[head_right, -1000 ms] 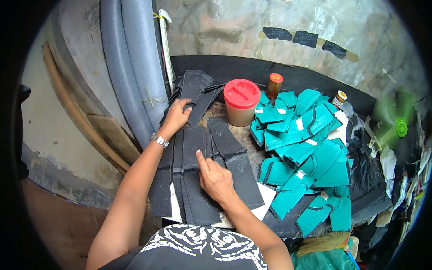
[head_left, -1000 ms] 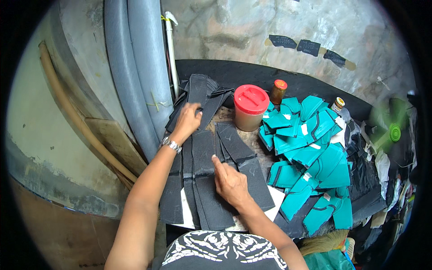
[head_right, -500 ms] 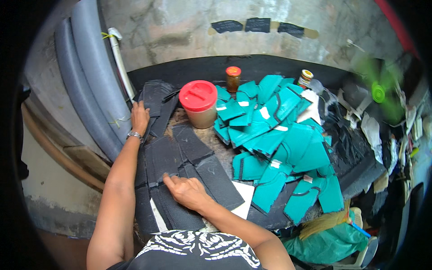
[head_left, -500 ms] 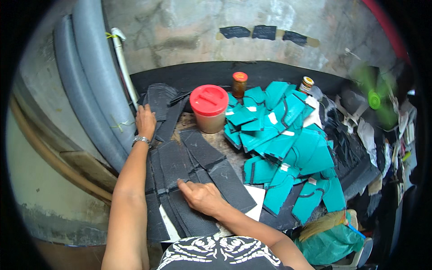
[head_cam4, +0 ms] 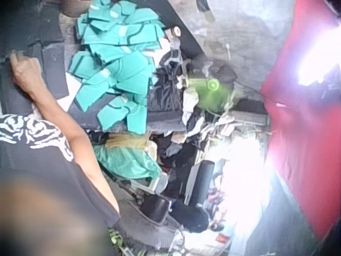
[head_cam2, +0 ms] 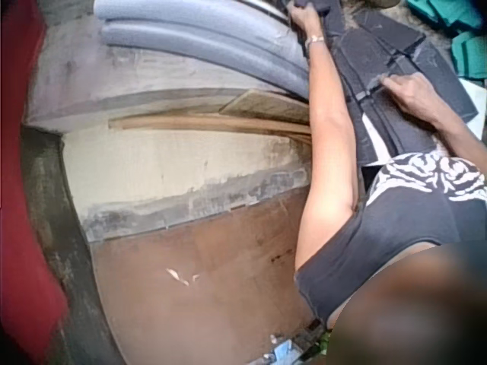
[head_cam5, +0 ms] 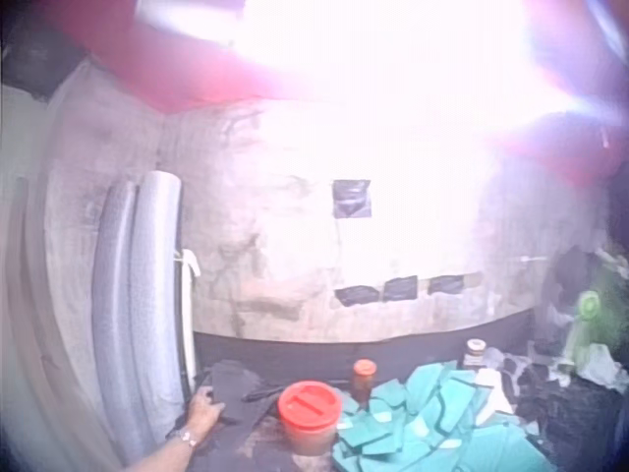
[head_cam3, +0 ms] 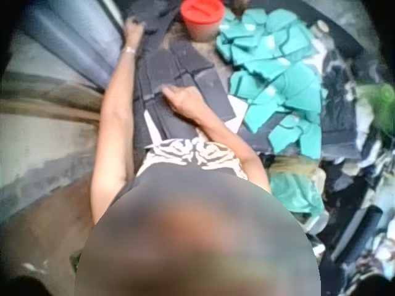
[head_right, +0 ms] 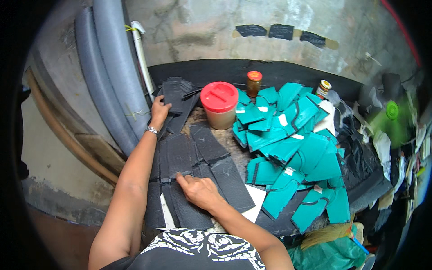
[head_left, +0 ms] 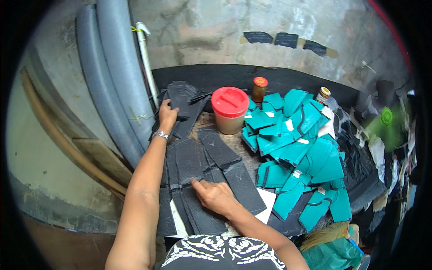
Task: The person folds multiple teal and black fabric pieces one at a time on a worktable, smoothing each piece and stacking them into separate piles. The person also closes a container with a red lid during the process.
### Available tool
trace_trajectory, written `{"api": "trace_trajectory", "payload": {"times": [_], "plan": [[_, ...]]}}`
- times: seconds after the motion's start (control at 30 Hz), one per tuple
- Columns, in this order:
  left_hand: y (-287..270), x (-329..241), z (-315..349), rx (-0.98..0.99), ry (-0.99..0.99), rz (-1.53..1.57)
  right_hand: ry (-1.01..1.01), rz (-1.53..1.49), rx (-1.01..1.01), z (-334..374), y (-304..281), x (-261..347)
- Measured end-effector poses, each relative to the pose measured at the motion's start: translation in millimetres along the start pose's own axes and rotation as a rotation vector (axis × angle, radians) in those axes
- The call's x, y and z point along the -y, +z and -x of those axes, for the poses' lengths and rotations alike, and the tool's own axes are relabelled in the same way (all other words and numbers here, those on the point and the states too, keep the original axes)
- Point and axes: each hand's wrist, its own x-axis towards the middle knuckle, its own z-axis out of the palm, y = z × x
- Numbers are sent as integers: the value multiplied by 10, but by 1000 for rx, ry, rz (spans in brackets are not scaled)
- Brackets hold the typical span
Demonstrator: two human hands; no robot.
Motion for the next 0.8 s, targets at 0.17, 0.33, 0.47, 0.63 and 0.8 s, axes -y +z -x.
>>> {"api": "trace_trajectory", "payload": {"times": [0.17, 0.33, 0.47, 0.63, 0.8], "plan": [[-538, -490, 144, 216, -158, 422, -6, -19, -23, -9, -43, 18], [-1473, -1005, 769, 501, 41, 505, 44, -109, -349, -82, -115, 58], [-1963, -1273, 1455, 757, 142, 370, 67, -174, -457, -118, -201, 27], [-2091, -1273, 2015, 673, 135, 483, -3, -551, 10, -85, -247, -8], [-1916, -1003, 2244, 433, -263, 961, 6, -797, -195, -85, -150, 63]]}}
